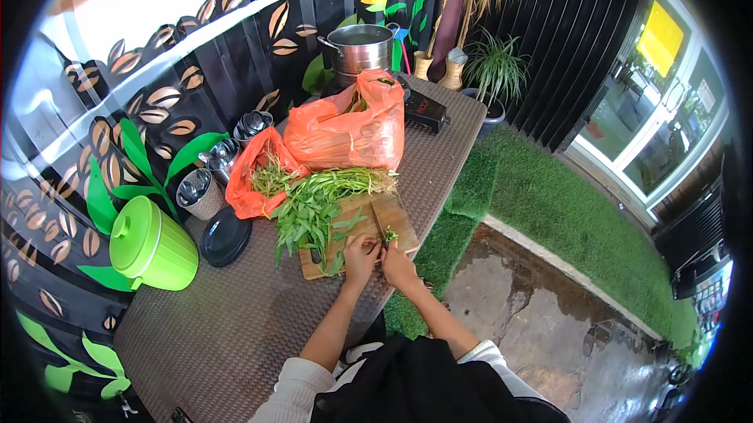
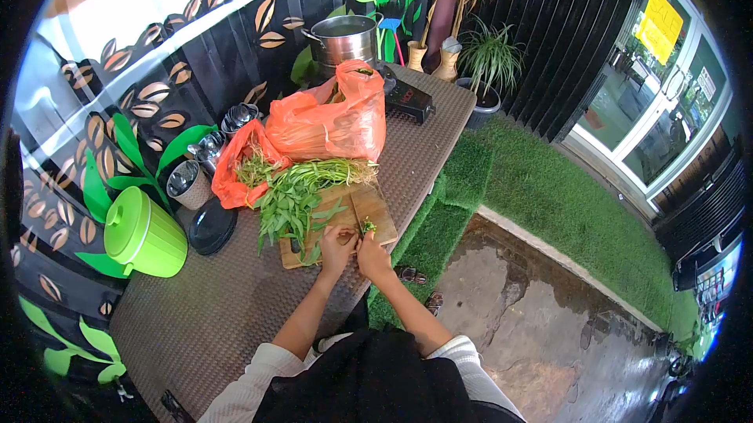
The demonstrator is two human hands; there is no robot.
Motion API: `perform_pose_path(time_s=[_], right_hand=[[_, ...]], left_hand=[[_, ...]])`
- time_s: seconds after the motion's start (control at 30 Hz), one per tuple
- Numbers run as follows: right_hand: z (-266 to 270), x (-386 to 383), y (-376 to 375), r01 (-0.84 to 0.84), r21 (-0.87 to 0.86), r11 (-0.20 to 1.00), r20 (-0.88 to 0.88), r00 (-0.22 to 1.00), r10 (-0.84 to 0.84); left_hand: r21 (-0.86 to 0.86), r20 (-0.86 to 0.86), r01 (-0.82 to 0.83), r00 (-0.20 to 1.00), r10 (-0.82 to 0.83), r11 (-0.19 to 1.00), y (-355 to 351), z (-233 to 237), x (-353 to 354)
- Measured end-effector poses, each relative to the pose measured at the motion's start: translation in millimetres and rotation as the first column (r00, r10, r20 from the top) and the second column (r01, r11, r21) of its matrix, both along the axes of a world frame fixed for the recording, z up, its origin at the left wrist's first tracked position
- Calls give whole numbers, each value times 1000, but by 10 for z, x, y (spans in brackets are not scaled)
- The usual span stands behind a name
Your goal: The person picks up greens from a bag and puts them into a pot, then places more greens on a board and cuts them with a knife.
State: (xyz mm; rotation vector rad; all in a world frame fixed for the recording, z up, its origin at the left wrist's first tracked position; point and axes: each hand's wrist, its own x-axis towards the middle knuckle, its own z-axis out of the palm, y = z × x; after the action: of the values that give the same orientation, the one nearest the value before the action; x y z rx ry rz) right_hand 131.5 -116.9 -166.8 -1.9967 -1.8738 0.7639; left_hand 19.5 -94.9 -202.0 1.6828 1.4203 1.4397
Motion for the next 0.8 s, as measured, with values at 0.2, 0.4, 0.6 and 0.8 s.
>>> perform_pose_path(time_s=[0.2,0.4,0.6,0.8], right_hand=[[-58,83,-109,-8,52,999,-129,992,15],[-187,-3,-36,-26,154,988,47,999,19],[330,155,-52,-62,-188,980,-216,976,20],[-106,-31,-19,17,120,993,32,999,-21]], left_hand=[[-41,12,-32,999,32,999,4,24,14],[-25,-27,-30,999,30,999,4,-28,4],[-10,-36,-45,998,45,999,34,-78,32],[-39,-22,-76,997,75,996,19,-27,44]])
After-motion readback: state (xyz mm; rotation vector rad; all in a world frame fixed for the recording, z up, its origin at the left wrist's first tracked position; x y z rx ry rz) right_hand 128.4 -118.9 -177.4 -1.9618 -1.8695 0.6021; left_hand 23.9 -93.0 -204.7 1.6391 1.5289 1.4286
